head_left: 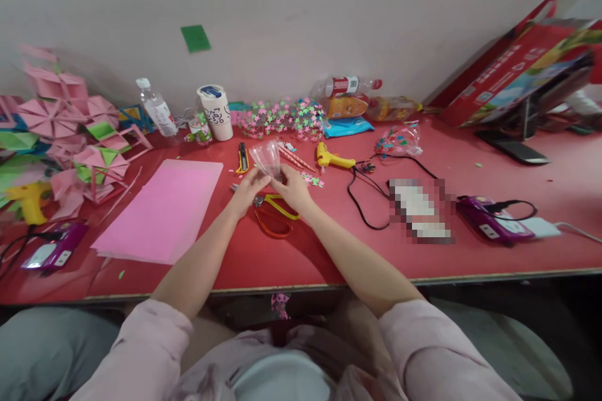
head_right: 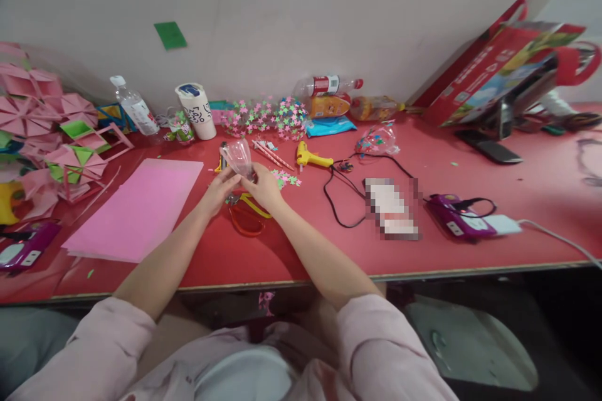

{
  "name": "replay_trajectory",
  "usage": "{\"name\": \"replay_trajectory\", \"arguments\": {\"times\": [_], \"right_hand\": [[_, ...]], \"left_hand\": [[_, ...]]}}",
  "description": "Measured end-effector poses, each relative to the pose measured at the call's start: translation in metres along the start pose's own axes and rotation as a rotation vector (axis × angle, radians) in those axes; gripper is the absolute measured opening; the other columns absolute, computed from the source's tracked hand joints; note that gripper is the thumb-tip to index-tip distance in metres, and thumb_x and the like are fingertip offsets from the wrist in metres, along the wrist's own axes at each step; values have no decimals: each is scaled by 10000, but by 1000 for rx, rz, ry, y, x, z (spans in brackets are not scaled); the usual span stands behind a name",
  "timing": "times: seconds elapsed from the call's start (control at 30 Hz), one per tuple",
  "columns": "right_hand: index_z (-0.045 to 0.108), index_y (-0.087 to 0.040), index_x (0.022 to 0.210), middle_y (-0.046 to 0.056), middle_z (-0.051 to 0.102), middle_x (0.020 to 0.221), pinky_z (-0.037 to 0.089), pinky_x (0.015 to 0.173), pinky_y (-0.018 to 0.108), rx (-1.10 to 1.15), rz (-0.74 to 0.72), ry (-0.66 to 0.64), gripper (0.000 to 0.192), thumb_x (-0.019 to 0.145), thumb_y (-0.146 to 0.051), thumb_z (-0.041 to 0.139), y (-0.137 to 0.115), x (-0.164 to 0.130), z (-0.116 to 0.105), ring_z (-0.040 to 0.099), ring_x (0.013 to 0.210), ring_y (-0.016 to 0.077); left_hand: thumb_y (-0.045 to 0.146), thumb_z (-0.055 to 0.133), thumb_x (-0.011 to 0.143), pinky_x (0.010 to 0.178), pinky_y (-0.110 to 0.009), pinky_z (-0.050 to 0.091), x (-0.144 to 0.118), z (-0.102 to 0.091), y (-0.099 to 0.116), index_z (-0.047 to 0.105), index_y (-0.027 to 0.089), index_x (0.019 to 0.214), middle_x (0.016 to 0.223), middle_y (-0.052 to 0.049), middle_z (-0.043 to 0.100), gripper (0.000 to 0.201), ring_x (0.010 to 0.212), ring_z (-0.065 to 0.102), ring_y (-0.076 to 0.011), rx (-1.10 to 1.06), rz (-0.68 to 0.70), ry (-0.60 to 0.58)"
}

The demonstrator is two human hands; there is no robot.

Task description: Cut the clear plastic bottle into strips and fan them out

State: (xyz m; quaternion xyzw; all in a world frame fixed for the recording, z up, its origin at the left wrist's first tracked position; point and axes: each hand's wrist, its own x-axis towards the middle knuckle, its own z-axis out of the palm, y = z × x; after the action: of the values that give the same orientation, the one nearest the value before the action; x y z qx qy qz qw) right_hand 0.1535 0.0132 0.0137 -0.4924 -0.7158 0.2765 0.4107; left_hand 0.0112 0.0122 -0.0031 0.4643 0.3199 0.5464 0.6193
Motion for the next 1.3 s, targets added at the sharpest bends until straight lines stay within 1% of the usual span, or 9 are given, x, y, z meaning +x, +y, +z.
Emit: {"name": "replay_trajectory", "arguments": {"times": [0.2, 0.4, 0.53, 0.73, 0.83, 0.97, 1.07, 1.2, 1.3], "right_hand": [[613, -136, 1035, 104, 657, 981, 457, 799, 341, -161, -95, 56, 276, 785, -252, 593, 2, 0, 6, 584, 879, 218], [585, -165, 1075, 113, 637, 1021, 495, 829, 390, -130, -205, 56, 337, 741, -176, 637, 8, -4, 15, 600, 918, 241], [550, -171, 1116, 114, 633, 1048, 517, 804, 374, -89, -225, 66, 362, 760, -158, 616, 11, -8, 19, 611, 904, 223], [539, -190, 1065, 71, 642, 964, 526, 725, 337, 13, -214, 53, 276, 797, -210, 606, 15, -13, 16, 621, 799, 187], [543, -191, 1054, 72, 636, 939, 521, 754, 355, -16, -233, 93, 225, 836, -234, 575, 15, -14, 13, 620, 802, 194], [573, -212, 1014, 79, 616, 970, 517, 786, 372, -74, -299, 103, 189, 825, -192, 573, 9, -15, 6, 608, 873, 215], [591, -216, 978, 96, 594, 1027, 499, 832, 400, -124, -346, 164, 133, 856, -201, 541, 2, -14, -1, 591, 925, 224], [534, -232, 1163, 65, 585, 1024, 501, 792, 380, -28, -289, 243, 303, 862, -205, 546, 0, -9, -11, 576, 830, 183], [508, -247, 1226, 32, 576, 966, 499, 732, 338, 89, -220, 254, 385, 848, -189, 552, 2, -3, -17, 560, 761, 153]], "left_hand": [[346, 787, 648, 999, -372, 435, -1, 5, -1, 646, 191, 1005, 1017, -43, 714, 414, 1070, 630, -224, 0, -3, 36], [410, 818, 569, 860, -348, 493, 2, 4, 1, 629, 168, 984, 959, -52, 729, 516, 936, 675, -223, -18, -58, 167], [440, 811, 583, 780, -321, 499, 3, 0, 2, 624, 168, 982, 947, -58, 730, 518, 892, 681, -217, -7, -81, 175], [360, 846, 561, 874, -322, 484, 0, 1, -3, 623, 192, 1014, 936, -20, 725, 532, 921, 667, -188, -58, -62, 171], [352, 814, 613, 889, -332, 484, -4, 3, -4, 649, 170, 1018, 987, -51, 723, 474, 942, 667, -198, -63, -126, 84], [307, 774, 633, 794, -295, 501, -7, 6, -4, 653, 161, 961, 933, -42, 715, 378, 865, 669, -171, -106, -164, 155], [224, 727, 599, 672, -246, 493, -7, 7, 2, 630, 147, 887, 771, -2, 681, 313, 680, 632, -116, -104, -178, 194], [236, 602, 607, 452, -201, 355, -9, 11, 9, 575, 154, 879, 545, 36, 568, 286, 456, 489, -90, -84, -247, 125], [261, 560, 620, 414, -190, 285, -11, 14, 10, 508, 182, 858, 494, 45, 528, 256, 413, 433, -87, -73, -301, 78]]}}
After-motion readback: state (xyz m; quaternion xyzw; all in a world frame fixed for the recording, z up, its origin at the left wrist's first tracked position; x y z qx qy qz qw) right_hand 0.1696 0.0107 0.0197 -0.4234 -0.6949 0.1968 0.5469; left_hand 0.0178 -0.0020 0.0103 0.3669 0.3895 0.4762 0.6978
